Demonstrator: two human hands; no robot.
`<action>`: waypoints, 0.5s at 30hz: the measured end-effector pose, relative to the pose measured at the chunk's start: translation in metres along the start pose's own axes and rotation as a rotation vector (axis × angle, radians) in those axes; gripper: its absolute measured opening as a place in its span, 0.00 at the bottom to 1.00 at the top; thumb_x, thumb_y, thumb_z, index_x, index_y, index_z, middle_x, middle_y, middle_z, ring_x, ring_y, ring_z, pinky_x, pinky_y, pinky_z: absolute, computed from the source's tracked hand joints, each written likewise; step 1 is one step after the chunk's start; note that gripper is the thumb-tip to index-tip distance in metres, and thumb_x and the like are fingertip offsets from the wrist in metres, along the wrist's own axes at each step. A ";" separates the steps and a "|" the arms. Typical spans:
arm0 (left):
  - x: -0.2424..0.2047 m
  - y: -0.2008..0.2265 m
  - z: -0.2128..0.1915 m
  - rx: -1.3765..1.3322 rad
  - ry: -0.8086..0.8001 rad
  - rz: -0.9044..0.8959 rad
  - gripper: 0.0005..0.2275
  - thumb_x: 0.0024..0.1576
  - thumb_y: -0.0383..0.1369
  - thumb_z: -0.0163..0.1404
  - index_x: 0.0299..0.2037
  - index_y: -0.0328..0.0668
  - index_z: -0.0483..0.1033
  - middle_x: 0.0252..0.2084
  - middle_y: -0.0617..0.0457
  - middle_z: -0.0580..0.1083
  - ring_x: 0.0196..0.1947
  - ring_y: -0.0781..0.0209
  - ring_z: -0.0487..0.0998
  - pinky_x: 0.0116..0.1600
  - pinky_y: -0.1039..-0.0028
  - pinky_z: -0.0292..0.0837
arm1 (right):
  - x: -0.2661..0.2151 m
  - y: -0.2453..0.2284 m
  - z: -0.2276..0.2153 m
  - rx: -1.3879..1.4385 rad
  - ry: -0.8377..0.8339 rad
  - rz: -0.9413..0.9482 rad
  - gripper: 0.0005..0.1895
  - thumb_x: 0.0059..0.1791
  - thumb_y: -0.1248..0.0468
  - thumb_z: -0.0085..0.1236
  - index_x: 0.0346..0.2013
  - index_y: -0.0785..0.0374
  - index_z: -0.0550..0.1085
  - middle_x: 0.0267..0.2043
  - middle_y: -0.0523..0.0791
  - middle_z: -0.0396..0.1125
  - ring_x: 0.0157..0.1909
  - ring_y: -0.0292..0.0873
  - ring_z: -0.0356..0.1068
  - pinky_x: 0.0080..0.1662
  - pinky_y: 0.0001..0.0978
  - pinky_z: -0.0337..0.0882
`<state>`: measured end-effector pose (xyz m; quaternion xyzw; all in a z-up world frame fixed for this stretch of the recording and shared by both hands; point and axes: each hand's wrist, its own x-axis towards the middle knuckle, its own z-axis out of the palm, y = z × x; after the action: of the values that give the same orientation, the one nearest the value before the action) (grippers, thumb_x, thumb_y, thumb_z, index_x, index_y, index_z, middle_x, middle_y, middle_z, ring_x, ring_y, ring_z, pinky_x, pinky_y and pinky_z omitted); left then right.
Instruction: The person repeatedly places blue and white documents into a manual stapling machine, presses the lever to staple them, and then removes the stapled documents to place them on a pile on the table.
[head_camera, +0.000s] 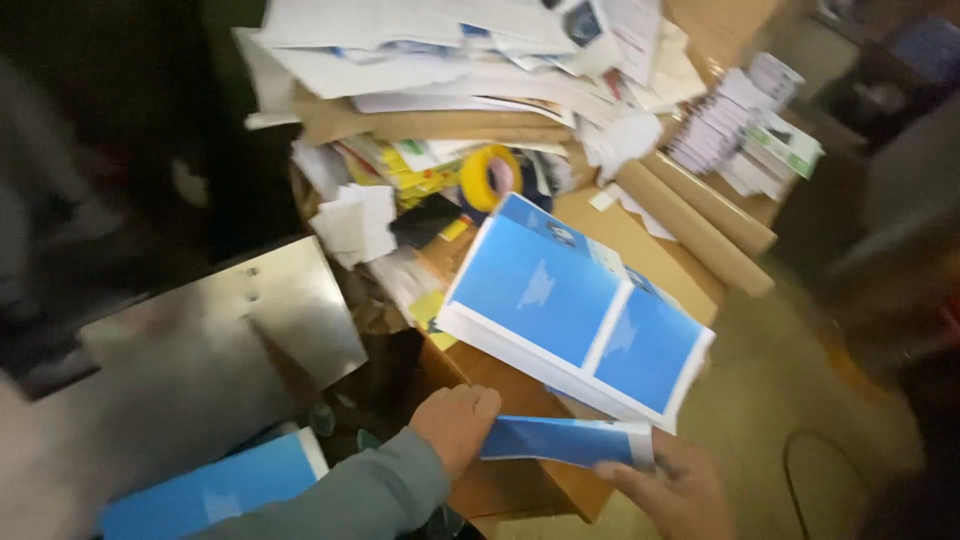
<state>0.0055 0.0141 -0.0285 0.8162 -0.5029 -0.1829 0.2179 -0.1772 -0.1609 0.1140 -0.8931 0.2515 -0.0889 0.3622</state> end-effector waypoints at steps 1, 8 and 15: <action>-0.009 -0.009 0.007 0.091 0.129 0.024 0.06 0.59 0.29 0.45 0.41 0.48 0.59 0.35 0.44 0.63 0.29 0.48 0.62 0.33 0.57 0.60 | 0.002 -0.019 0.019 0.165 0.158 0.028 0.14 0.34 0.60 0.69 0.31 0.62 0.86 0.25 0.40 0.75 0.32 0.37 0.71 0.37 0.29 0.69; -0.142 -0.068 -0.021 -0.058 0.867 -0.193 0.20 0.48 0.41 0.61 0.46 0.41 0.71 0.41 0.44 0.73 0.41 0.43 0.72 0.49 0.59 0.67 | 0.020 -0.087 0.110 0.342 0.340 -0.148 0.16 0.38 0.64 0.63 0.12 0.70 0.68 0.15 0.42 0.48 0.23 0.37 0.51 0.30 0.28 0.51; -0.211 -0.094 -0.086 -1.314 0.907 -0.460 0.07 0.49 0.32 0.59 0.26 0.37 0.77 0.23 0.47 0.76 0.27 0.56 0.80 0.39 0.64 0.82 | 0.060 -0.135 0.173 0.426 0.283 0.029 0.10 0.41 0.65 0.64 0.26 0.73 0.77 0.16 0.48 0.59 0.25 0.41 0.57 0.31 0.32 0.56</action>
<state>0.0298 0.2568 0.0095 0.5997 0.0225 -0.1326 0.7888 -0.0145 -0.0052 0.0811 -0.7716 0.2883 -0.2587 0.5046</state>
